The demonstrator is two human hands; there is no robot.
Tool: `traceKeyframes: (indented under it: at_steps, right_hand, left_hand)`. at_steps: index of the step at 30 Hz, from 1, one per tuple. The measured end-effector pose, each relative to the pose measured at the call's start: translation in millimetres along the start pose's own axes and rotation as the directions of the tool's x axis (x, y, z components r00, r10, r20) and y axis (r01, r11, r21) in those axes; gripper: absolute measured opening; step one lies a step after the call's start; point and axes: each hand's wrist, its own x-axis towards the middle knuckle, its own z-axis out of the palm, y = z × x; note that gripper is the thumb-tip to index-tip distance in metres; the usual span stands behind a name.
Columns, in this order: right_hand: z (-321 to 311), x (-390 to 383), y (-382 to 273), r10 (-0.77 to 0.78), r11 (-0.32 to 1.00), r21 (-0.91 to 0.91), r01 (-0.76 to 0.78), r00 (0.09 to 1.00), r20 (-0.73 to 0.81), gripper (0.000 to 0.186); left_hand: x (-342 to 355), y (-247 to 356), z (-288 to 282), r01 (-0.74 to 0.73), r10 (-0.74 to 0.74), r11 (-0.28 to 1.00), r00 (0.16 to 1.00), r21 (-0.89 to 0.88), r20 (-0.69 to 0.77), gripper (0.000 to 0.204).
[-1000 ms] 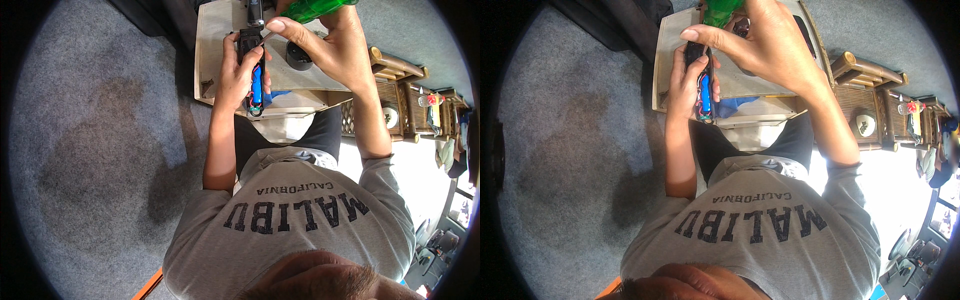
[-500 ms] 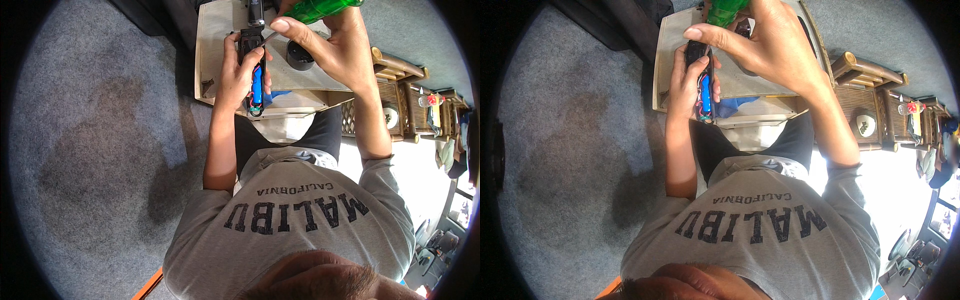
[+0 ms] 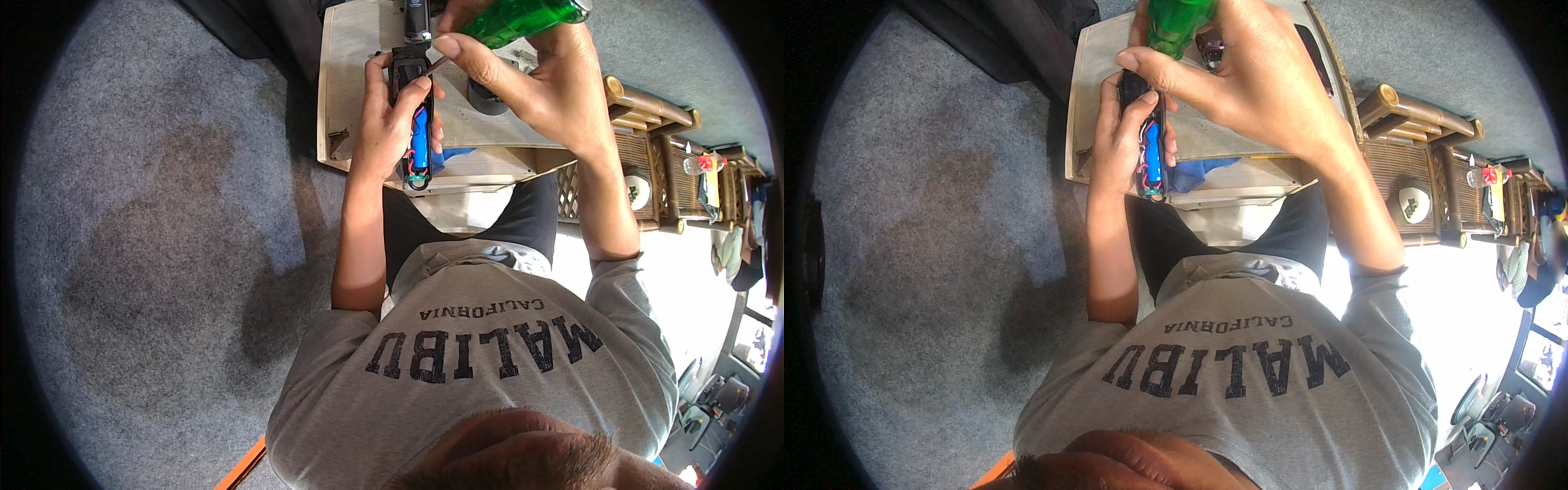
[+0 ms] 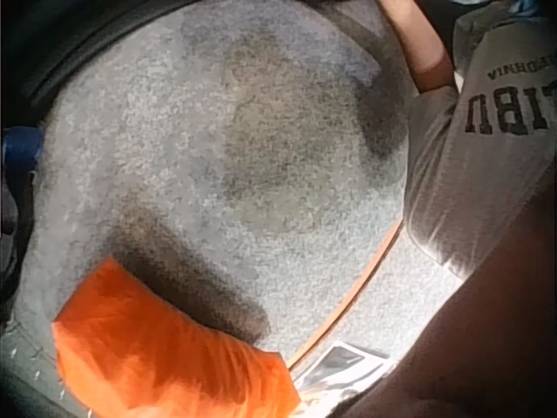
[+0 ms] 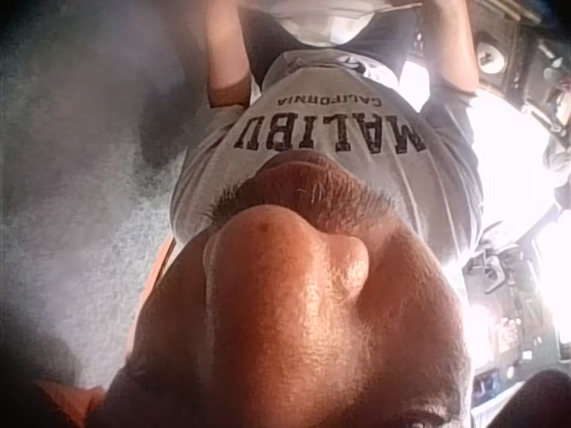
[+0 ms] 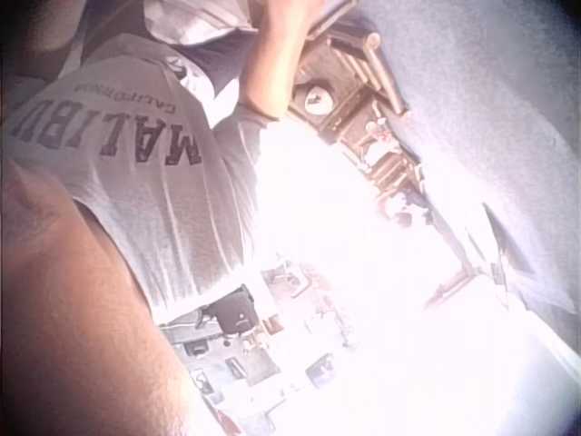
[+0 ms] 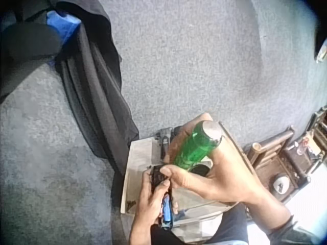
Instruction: The person disassembles hair clippers using a screwdriver, removing screws from the back and prying the casing open to reveal internal components.
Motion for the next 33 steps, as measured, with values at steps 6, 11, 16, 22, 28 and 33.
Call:
traceKeyframes:
  at_steps: [6, 11, 16, 22, 28, 33]
  right_hand:
    - [-1.6, 4.1, -1.3, -0.084, 0.995, 0.060, 0.079, 0.993, 0.086, 0.028]
    - [13.2, -21.1, 5.2, 0.069, 0.925, 0.365, -0.109, 0.990, 0.121, 0.034]
    - [-2.5, -23.7, 8.8, -0.020, 0.986, 0.167, -0.003, 0.991, 0.134, 0.036]
    - [-0.3, -17.0, 2.1, 0.054, 0.944, 0.322, -0.065, 0.998, 0.043, 0.030]
    - [-13.7, 9.1, 8.4, -0.269, 0.956, 0.097, 0.278, 0.958, -0.095, 0.062]
    - [-18.6, 5.4, -8.6, -0.313, 0.926, -0.175, 0.334, 0.940, 0.138, 0.043]
  left_hand:
    - [0.6, -2.9, -1.1, -0.018, 0.018, 1.000, 1.000, 0.012, 0.006, 0.044]
    - [1.5, -3.6, -1.8, -0.030, 0.029, 0.999, 0.999, 0.017, 0.030, 0.044]
    - [0.6, -2.1, -0.1, -0.009, 0.009, 1.000, 1.000, 0.024, 0.003, 0.045]
    - [0.4, 0.7, 3.3, -0.006, 0.006, 0.999, 1.000, 0.048, -0.020, 0.044]
    - [-0.4, 0.8, 7.2, -0.012, 0.015, 0.998, 0.999, 0.060, -0.045, 0.044]
    - [0.7, -1.1, 7.7, -0.010, 0.015, 0.997, 0.998, 0.073, -0.063, 0.045]
